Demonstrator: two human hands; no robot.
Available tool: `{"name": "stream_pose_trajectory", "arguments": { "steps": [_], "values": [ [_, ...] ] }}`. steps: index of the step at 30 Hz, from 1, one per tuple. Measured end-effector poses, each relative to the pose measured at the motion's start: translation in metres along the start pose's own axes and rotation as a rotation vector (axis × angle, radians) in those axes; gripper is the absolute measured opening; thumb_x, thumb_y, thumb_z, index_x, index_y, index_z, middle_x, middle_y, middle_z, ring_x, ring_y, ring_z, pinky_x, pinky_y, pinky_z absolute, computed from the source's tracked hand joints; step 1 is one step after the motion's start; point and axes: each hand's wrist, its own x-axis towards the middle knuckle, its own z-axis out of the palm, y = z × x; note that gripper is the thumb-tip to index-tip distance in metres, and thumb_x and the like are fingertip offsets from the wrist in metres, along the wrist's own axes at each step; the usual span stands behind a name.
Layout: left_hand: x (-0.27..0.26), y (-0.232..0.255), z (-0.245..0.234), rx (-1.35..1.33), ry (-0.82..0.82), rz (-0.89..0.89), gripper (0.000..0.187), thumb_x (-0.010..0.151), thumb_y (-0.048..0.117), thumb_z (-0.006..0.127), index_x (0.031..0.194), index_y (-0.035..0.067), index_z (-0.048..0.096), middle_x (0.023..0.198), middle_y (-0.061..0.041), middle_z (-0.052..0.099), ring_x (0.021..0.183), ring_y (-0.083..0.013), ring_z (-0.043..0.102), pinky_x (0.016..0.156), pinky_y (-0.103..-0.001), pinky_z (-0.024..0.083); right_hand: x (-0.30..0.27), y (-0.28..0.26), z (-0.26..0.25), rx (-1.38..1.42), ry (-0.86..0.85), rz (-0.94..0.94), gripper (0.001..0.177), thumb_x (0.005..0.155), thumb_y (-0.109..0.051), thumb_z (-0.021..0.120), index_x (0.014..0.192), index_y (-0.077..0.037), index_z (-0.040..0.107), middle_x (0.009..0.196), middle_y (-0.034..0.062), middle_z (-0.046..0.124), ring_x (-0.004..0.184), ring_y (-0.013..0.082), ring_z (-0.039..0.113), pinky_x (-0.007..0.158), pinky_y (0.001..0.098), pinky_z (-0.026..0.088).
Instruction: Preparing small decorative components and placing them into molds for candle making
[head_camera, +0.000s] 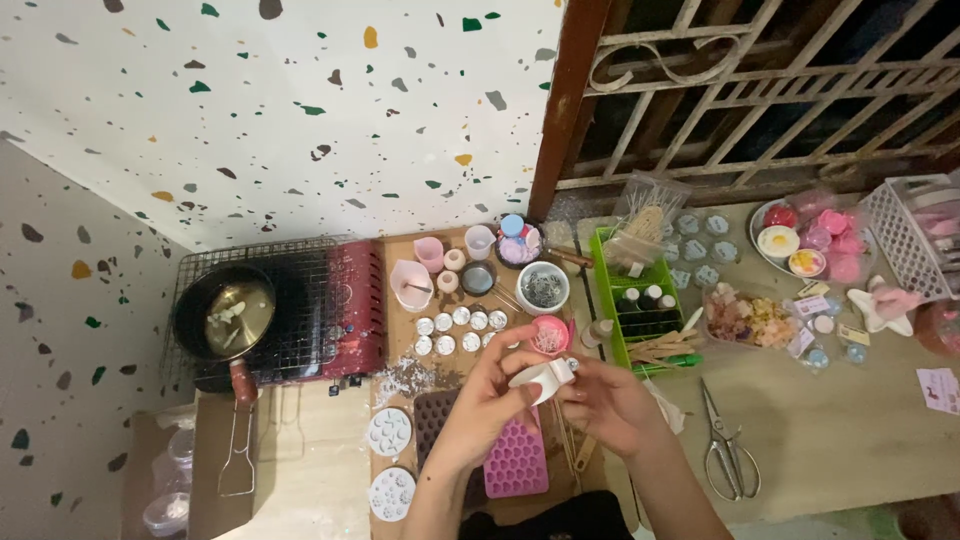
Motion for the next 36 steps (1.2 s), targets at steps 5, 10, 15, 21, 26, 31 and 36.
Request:
{"name": "stream_pose_trajectory", "arguments": {
  "steps": [5,10,15,21,26,31,36],
  "values": [
    [0.005,-0.004,-0.007,0.016,0.043,-0.029,0.066,0.088,-0.016,0.053,0.15,0.004,0.042,0.117,-0.013,0.067,0.076,-0.0125,0.065,0.053,-0.017,0.055,0.008,-0.005,-0.007,0.069,-0.002,0.073,0.021,0.093,-0.004,0.053,0.114,-0.005,0.056,0.099,0.0097,0.06,0.074,0.0123,0.046,0.055,0.0254,0.032],
    [0.013,-0.01,-0.034,0.002,0.132,-0.103,0.065,0.088,-0.013,0.053,0.15,0.005,0.044,0.111,-0.015,0.065,0.071,-0.0168,0.064,0.054,-0.019,0.059,0.018,-0.026,-0.021,0.12,0.007,0.008,0.016,0.094,-0.012,0.063,0.108,-0.004,0.062,0.093,0.006,0.061,0.065,0.0083,0.045,0.046,0.0182,0.037],
    [0.016,-0.005,-0.079,0.22,0.356,-0.144,0.045,0.093,-0.005,0.04,0.133,0.002,0.059,0.118,-0.022,0.067,0.094,-0.031,0.075,0.077,-0.031,0.063,0.012,-0.06,0.0,0.269,-0.28,-0.061,0.023,0.091,-0.001,0.059,0.109,-0.009,0.047,0.097,0.0011,0.046,0.077,0.009,0.041,0.058,0.0226,0.034],
    [0.07,-0.105,-0.164,0.721,0.559,-0.561,0.028,0.096,0.019,0.065,0.122,0.01,0.07,0.108,-0.007,0.076,0.079,-0.0128,0.066,0.069,-0.023,0.055,0.041,-0.073,-0.03,0.255,-0.203,-0.08,0.017,0.094,-0.003,0.055,0.108,-0.009,0.047,0.097,0.001,0.046,0.075,0.0092,0.04,0.057,0.0233,0.033],
    [0.093,-0.241,-0.209,1.313,0.5,-0.37,0.021,0.09,0.023,0.06,0.1,0.006,0.066,0.075,-0.01,0.064,0.056,-0.0258,0.055,0.05,-0.036,0.048,0.068,-0.077,-0.034,0.244,-0.156,-0.117,0.015,0.094,-0.003,0.054,0.108,-0.008,0.049,0.098,0.0037,0.05,0.078,0.0106,0.042,0.056,0.0235,0.035],
    [0.123,-0.29,-0.226,1.768,0.339,-0.231,0.045,0.086,0.016,0.058,0.131,0.015,0.053,0.096,-0.017,0.069,0.07,-0.0448,0.067,0.06,-0.056,0.054,0.08,-0.088,-0.035,0.238,-0.165,-0.079,0.011,0.097,-0.005,0.053,0.106,-0.01,0.05,0.099,0.0037,0.049,0.08,0.012,0.042,0.057,0.0242,0.035],
    [0.145,-0.303,-0.229,1.781,0.387,-0.318,0.018,0.093,0.015,0.057,0.108,0.011,0.066,0.089,-0.015,0.071,0.074,-0.0361,0.071,0.062,-0.049,0.059,0.082,-0.093,-0.034,0.227,-0.08,-0.139,0.008,0.097,-0.008,0.052,0.105,-0.01,0.051,0.098,0.0043,0.052,0.074,0.0109,0.042,0.057,0.0256,0.034]
  ]
}}
